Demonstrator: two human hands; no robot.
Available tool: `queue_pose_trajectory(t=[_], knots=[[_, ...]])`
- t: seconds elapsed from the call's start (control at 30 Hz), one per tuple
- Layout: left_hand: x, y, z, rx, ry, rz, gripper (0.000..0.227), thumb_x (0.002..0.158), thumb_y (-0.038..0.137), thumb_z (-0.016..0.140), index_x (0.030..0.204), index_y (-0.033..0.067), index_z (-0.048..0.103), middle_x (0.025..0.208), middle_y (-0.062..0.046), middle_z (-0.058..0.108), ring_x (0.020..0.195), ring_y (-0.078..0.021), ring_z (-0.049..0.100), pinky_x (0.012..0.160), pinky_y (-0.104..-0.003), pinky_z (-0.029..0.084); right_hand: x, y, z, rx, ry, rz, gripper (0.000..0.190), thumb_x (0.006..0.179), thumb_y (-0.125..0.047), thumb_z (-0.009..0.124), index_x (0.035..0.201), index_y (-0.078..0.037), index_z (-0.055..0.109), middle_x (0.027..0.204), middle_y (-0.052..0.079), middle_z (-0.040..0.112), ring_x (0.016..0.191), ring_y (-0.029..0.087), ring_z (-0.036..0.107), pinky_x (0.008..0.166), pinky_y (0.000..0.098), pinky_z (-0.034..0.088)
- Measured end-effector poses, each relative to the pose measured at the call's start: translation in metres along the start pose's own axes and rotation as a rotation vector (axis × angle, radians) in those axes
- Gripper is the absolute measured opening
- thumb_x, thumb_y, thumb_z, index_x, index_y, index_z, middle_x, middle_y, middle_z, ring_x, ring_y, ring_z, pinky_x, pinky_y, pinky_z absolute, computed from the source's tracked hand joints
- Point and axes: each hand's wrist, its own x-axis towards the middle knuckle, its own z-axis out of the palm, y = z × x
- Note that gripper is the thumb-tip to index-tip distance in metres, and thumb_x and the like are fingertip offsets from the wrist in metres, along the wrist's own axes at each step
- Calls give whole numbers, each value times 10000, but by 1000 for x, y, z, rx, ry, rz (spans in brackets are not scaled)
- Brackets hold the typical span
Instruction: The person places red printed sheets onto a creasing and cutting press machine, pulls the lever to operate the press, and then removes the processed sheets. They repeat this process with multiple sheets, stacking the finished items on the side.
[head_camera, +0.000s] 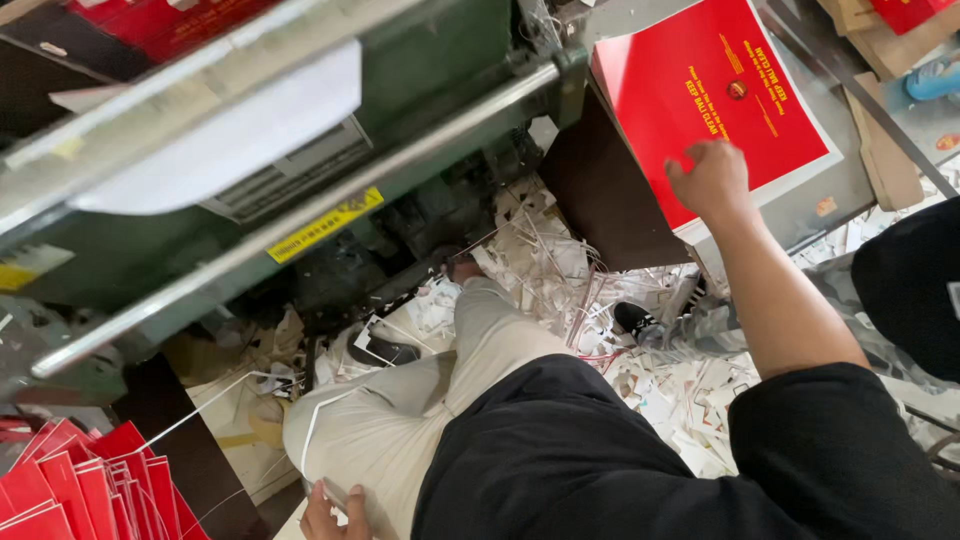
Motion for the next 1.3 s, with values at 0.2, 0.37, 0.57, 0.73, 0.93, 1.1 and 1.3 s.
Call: queue_pose_trajectory(t=[0.2, 0.37, 0.57, 0.73, 0.93, 1.1, 1.3], knots=[[10, 4, -1, -92, 4, -3, 722, 710, 127, 819, 1390, -19, 623, 1307, -334, 529, 1108, -432, 623, 995, -492, 530, -42, 58, 59, -233, -283, 144, 636, 744, -598, 869, 982, -21, 746, 966, 178, 654, 898, 379, 655, 815, 460, 519], [5, 37, -14, 198, -190, -74, 739, 754, 333, 772, 1444, 131, 601, 1375, -217, 608, 1304, -377, 561, 922, -575, 504, -12, 68, 29, -169, -614, 314, 619, 831, -625, 755, 1192, -125, 806, 1228, 75, 761, 1204, 301, 639, 966, 408, 497], [21, 62, -16, 189, -355, -41, 782, 790, 404, 722, 1466, 74, 508, 1368, -266, 547, 1340, -433, 466, 1157, -522, 340, -7, 51, 2, -120, -591, 264, 393, 916, -503, 758, 1015, -134, 850, 854, 123, 768, 888, 339, 718, 726, 430, 507], [59, 139, -14, 67, -508, -128, 758, 855, 378, 659, 1511, 87, 419, 1509, -193, 417, 1424, -375, 414, 1138, -525, 364, -14, 63, 35, -330, -544, 166, 656, 787, -682, 762, 1129, -127, 835, 1082, 82, 813, 1108, 343, 721, 912, 440, 527], [162, 245, -27, 160, -183, 441, 649, 983, 321, 622, 1512, 12, 406, 1534, -284, 413, 1438, -450, 395, 1169, -587, 360, -11, 75, 41, -333, -543, 195, 608, 855, -604, 733, 1202, -112, 814, 1118, 74, 816, 1116, 343, 718, 915, 444, 540], [223, 233, 15, 325, 308, 746, 683, 1068, 362, 617, 1595, 44, 321, 1618, -321, 261, 1525, -528, 272, 1266, -686, 301, -8, 72, 45, -518, -575, 114, 726, 879, -701, 641, 1346, -159, 763, 1228, 94, 809, 1173, 360, 718, 891, 451, 589], [129, 122, 75, 392, 543, 790, 704, 1012, 673, 405, 1356, 60, 365, 1673, -248, 69, 1579, -443, 30, 1321, -609, -15, -7, 78, 53, -615, -619, 90, 617, 929, -732, 560, 768, -166, 747, 761, 59, 756, 852, 278, 763, 689, 366, 539]])
